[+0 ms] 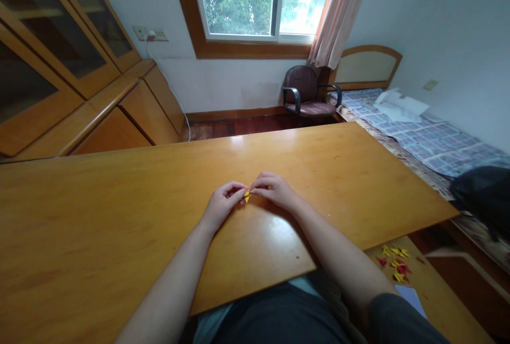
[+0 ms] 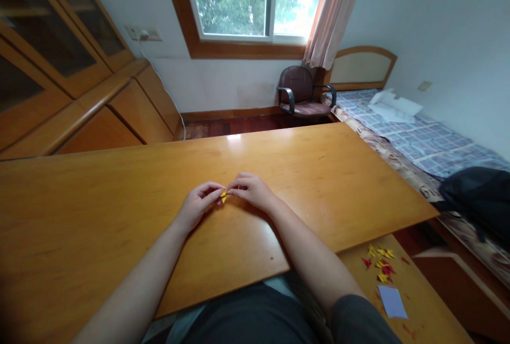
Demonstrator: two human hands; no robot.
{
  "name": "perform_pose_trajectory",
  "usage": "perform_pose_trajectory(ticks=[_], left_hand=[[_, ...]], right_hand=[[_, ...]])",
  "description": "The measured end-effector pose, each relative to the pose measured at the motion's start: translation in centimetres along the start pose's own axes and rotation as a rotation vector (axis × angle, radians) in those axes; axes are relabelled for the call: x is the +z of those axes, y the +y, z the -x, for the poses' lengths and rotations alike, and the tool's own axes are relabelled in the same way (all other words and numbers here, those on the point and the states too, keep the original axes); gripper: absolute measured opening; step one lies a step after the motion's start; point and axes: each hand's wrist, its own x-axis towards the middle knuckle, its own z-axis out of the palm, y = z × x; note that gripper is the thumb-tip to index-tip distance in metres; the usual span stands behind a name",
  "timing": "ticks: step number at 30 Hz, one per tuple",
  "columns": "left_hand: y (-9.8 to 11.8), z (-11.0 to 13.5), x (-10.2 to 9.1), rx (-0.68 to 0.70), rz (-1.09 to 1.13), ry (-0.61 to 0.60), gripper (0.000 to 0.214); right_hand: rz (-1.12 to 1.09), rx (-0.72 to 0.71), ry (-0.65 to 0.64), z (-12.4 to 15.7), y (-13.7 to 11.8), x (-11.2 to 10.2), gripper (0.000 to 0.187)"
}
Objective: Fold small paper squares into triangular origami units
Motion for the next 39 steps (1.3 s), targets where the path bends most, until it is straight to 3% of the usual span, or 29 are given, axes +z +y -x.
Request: perform_pose_trajectory(ticks=[6, 12, 17, 23, 30, 39], left_hand=[[-0.7, -0.3, -0.1, -0.021, 0.000, 0.020, 0.025], [-1.4, -0.7, -0.2, -0.061, 0.173, 0.136, 0.031], [-1.3, -0.8, 0.1, -0.089, 0.239, 0.202, 0.039], [-0.9, -0.7, 0.6, -0.060, 0.245, 0.228, 0.040], [-1.1, -0.7, 0.7, -0.048, 0.220, 0.198, 0.040], [-0.7, -0.5, 0.8, 0.001, 0.206, 0.213, 0.038]], right_hand=[[0.057, -0.040, 0.033, 0.0, 0.0, -0.1, 0.015], [0.051, 0.006, 0.128, 0.1, 0.1, 0.6, 0.014], [0.065, 0.021, 0.135, 0.0, -0.4, 1.2, 0.014], [0.159, -0.045, 0.153, 0.2, -1.1, 2.0, 0.014], [0.331, 0.003, 0.152, 0.4, -0.8, 2.4, 0.015], [0.260, -0.002, 0.194, 0.2, -0.9, 2.1, 0.014]])
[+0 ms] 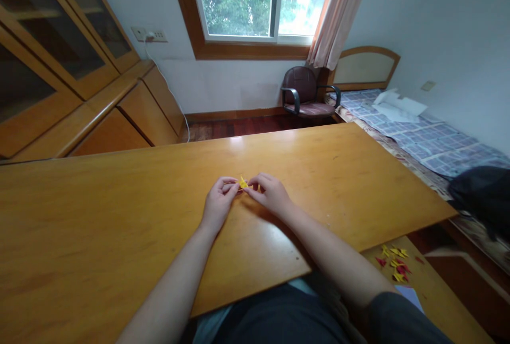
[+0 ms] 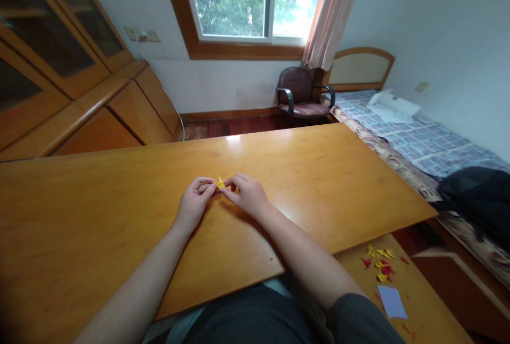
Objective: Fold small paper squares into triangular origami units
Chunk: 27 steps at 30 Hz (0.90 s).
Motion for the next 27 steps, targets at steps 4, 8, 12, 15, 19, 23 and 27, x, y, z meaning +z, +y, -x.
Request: perform_pose_trajectory(ticks=[4, 8, 12, 15, 19, 23, 27], left_hand=[[-0.02, 0.04, 0.11, 0.006, -0.029, -0.027, 0.038], [-0.26, -0.03, -0.06, -0.001, -0.075, -0.051, 0.033], [-0.33, -0.15, -0.41, -0.020, -0.131, -0.072, 0.029], [-0.37, -0.22, -0.55, -0.044, -0.138, -0.076, 0.028], [-0.42, -0.28, -0.55, -0.087, -0.109, -0.072, 0.032], [-0.35, -0.29, -0.52, -0.119, -0.094, -0.069, 0.035], [-0.29, -0.28, -0.54, -0.108, -0.105, -0.073, 0.035]], right_hand=[[-0.010, 0.010, 0.006, -0.03, 0.01, -0.07, 0.015], [0.005, 0.010, -0.010, -0.06, 0.06, -0.27, 0.013], [0.009, -0.013, -0.060, -0.06, 0.22, -0.51, 0.012], [0.009, -0.027, -0.098, -0.06, 0.40, -0.70, 0.012], [0.007, -0.050, -0.124, -0.08, 0.57, -0.90, 0.012], [-0.006, -0.066, -0.139, -0.12, 0.61, -0.99, 0.012], [-0.008, -0.062, -0.131, -0.12, 0.71, -0.93, 0.012]])
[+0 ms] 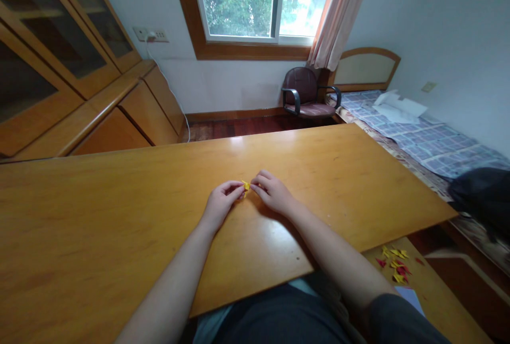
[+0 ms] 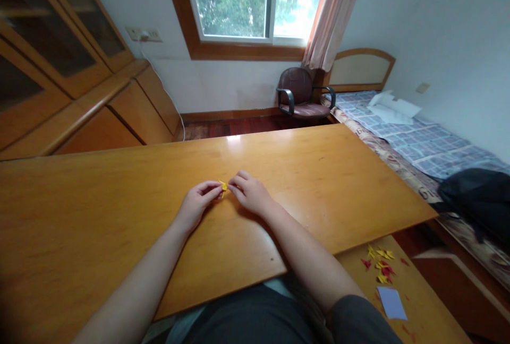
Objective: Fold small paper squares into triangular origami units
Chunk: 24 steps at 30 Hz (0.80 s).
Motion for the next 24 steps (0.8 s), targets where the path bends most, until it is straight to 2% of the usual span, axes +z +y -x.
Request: perform_pose_trajectory(ticks=[14, 18, 24], left_hand=[[-0.17, 0.15, -0.02, 0.144, -0.291, -0.022, 0.023], [-0.10, 0.30, 0.06, 0.102, -0.216, -0.030, 0.026], [0.14, 0.34, 0.11, 0.049, -0.104, 0.035, 0.028]], right_hand=[[0.010, 0.035, 0.008, -0.03, 0.05, 0.00, 0.011], [0.012, 0.061, 0.044, -0.06, 0.06, 0.30, 0.008], [0.022, 0.030, 0.201, 0.06, -0.26, 0.56, 0.005]])
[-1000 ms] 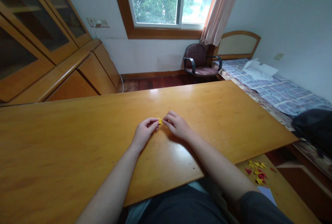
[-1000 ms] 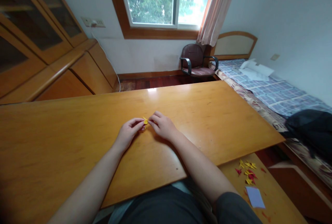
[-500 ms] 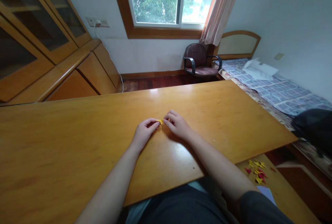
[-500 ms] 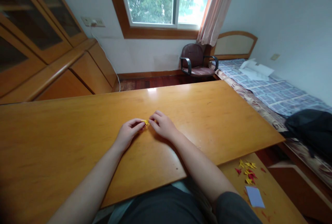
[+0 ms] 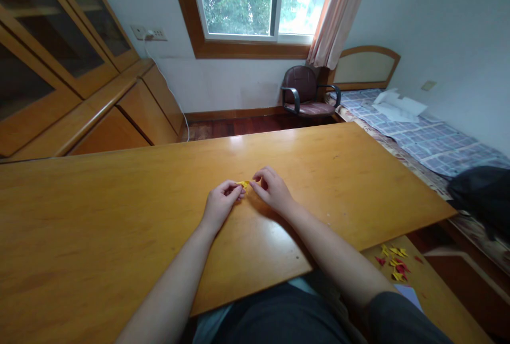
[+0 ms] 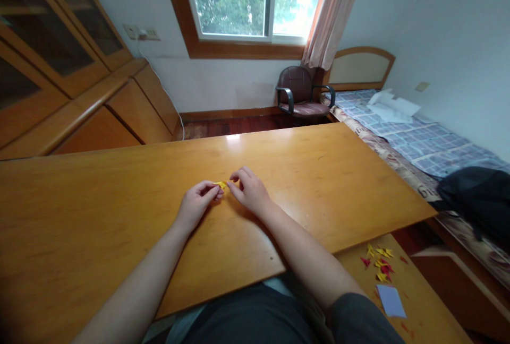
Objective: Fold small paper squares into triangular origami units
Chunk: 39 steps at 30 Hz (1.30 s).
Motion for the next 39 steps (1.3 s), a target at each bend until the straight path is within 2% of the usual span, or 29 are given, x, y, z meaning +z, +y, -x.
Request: perform_pose_trajectory(ticks=[6, 15, 20, 23, 27, 31, 39], left_hand=[[0.0, -0.1, 0.1, 0.045, -0.004, 0.010, 0.026], [0.1, 0.2, 0.1, 0.136, -0.118, -0.065, 0.023], [0.3, 0.4, 0.1, 0.160, -0.115, -0.079, 0.026], [0.3, 0.5, 0.0, 0.178, -0.118, -0.048, 0.025], [0.7, 0.7, -0.2, 0.323, -0.266, 0.020, 0.018], [1.3, 0.9, -0.3, 0.479, -0.390, 0.015, 0.013], [1.6, 0.8, -0.5, 0.528, -0.440, 0.021, 0.015]], right_hand=[[-0.019, -0.097, -0.065, 0.2, -0.3, 0.1, 0.008], [-0.056, -0.092, -0.044, 0.1, 0.2, 0.3, 0.009], [-0.060, -0.092, -0.020, 0.1, 0.4, 0.3, 0.011], [-0.059, -0.076, -0.015, 0.1, 0.6, 0.3, 0.011], [-0.055, -0.044, -0.014, 0.1, 0.6, 0.3, 0.011], [-0.066, -0.043, -0.022, 0.0, 0.5, 0.2, 0.011], [-0.083, -0.092, -0.035, 0.0, 0.4, 0.1, 0.013]])
